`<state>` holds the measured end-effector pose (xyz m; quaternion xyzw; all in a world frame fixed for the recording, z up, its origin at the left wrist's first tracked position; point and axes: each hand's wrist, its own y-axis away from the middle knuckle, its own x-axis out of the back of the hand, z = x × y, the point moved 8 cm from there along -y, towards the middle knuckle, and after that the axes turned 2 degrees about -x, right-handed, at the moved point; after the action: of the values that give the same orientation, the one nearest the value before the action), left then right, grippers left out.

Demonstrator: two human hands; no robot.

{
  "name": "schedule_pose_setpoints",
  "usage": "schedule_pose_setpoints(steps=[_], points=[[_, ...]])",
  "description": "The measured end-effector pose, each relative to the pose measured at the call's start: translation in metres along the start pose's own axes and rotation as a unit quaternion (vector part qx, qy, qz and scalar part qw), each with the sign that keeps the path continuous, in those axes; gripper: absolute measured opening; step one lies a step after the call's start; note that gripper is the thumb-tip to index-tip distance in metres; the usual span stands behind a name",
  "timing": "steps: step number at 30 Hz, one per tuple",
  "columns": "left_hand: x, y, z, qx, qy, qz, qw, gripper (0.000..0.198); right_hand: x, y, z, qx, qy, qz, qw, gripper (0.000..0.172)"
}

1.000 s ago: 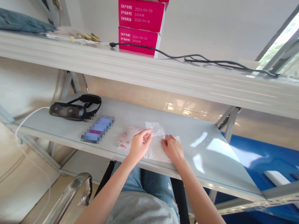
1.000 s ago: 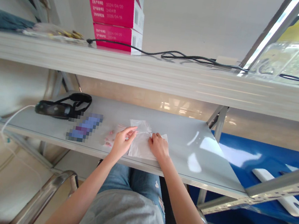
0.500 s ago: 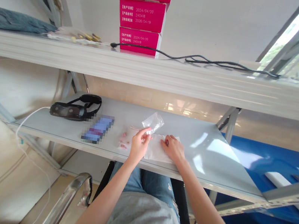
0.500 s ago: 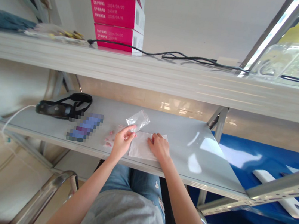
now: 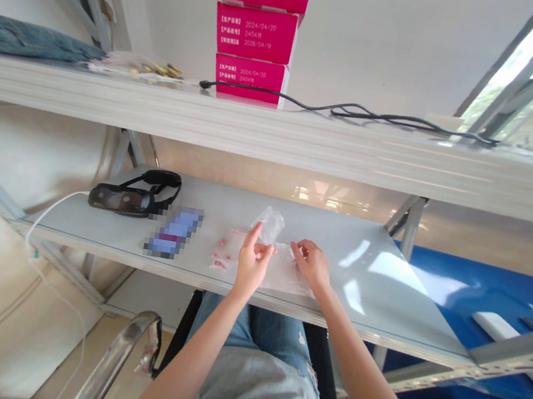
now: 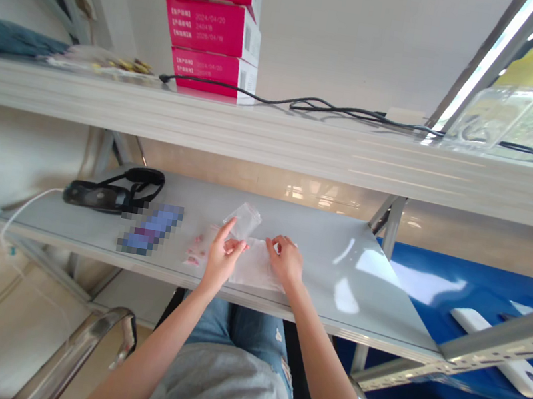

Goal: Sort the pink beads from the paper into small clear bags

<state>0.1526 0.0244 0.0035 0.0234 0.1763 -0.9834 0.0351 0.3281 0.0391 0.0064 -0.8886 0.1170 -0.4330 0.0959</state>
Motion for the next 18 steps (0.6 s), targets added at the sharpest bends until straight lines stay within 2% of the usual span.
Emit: schedule_pose_setpoints(steps=[2,4,6,8,10,12,15,18], points=[[-0.008,0.001,0.000,-0.014,0.005,-0.011,1.000,0.061,-0.005,-0.005,0.000,-0.052,-0.156,-0.044,0.985,0.043],[-0.017,0.002,-0.001,-0.025,0.005,-0.029,0.999,0.061,-0.014,-0.010,-0.006,-0.097,-0.294,-0.102,0.946,0.041],[-0.022,0.002,-0.002,-0.028,-0.006,-0.049,0.998,0.062,-0.019,-0.016,-0.015,-0.110,-0.377,-0.128,0.911,0.032],[-0.024,0.003,-0.001,-0.027,-0.039,-0.075,0.996,0.065,-0.020,-0.026,-0.019,-0.110,-0.414,-0.118,0.896,0.026],[-0.022,0.006,0.004,-0.037,-0.096,-0.111,0.989,0.064,-0.022,-0.038,-0.017,-0.112,-0.412,-0.102,0.899,0.024],[-0.019,0.011,0.015,-0.077,-0.180,-0.147,0.970,0.051,-0.026,-0.051,-0.009,-0.119,-0.374,-0.094,0.915,0.023],[-0.018,0.023,0.029,-0.160,-0.320,-0.185,0.916,0.032,-0.036,-0.072,0.003,-0.098,-0.252,-0.098,0.958,0.024],[-0.020,0.033,0.026,-0.195,-0.408,-0.219,0.865,0.026,-0.047,-0.089,0.016,-0.086,-0.208,-0.098,0.970,0.017]])
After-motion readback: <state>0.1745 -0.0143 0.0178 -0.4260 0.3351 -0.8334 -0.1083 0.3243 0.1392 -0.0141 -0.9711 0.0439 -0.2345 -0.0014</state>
